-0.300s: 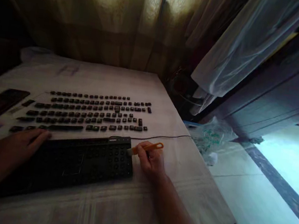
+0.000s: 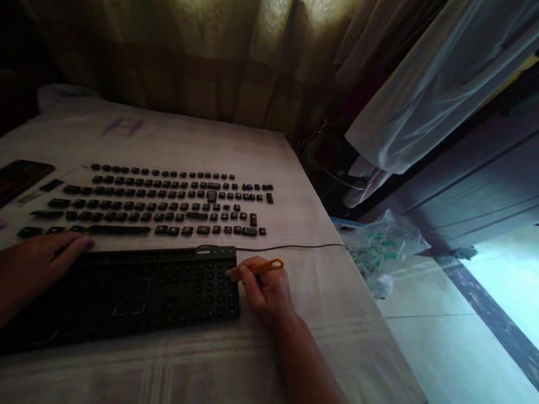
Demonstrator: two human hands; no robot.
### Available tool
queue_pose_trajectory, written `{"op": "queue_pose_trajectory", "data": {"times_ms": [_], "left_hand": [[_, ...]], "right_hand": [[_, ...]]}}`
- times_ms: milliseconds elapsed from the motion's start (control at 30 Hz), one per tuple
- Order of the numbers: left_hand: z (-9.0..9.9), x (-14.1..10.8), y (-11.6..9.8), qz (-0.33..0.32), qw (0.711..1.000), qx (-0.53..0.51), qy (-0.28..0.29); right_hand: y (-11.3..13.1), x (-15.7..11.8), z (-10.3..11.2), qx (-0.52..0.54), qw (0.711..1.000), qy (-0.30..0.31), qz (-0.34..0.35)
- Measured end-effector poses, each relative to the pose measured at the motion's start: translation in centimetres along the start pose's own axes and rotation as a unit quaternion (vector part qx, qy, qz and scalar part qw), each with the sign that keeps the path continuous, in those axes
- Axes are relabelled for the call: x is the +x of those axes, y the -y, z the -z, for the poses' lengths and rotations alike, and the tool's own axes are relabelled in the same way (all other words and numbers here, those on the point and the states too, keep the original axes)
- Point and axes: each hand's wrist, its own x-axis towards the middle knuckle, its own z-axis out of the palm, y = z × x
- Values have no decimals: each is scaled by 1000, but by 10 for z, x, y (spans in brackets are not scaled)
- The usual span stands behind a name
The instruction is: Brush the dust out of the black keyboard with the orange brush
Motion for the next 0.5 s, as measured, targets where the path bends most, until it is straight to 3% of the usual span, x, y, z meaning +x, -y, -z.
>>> {"op": "queue_pose_trajectory", "data": {"times_ms": [100, 200, 500], "left_hand": [[3, -1, -4, 27, 998, 29, 41], [4, -1, -5, 33, 998, 32, 44], [2, -1, -1, 24, 998, 39, 47]], "right_hand": [[1, -2, 0, 19, 998, -55, -9], [0, -3, 2, 8, 996, -86, -23], [-1, -1, 1, -12, 1000, -4, 19]]}}
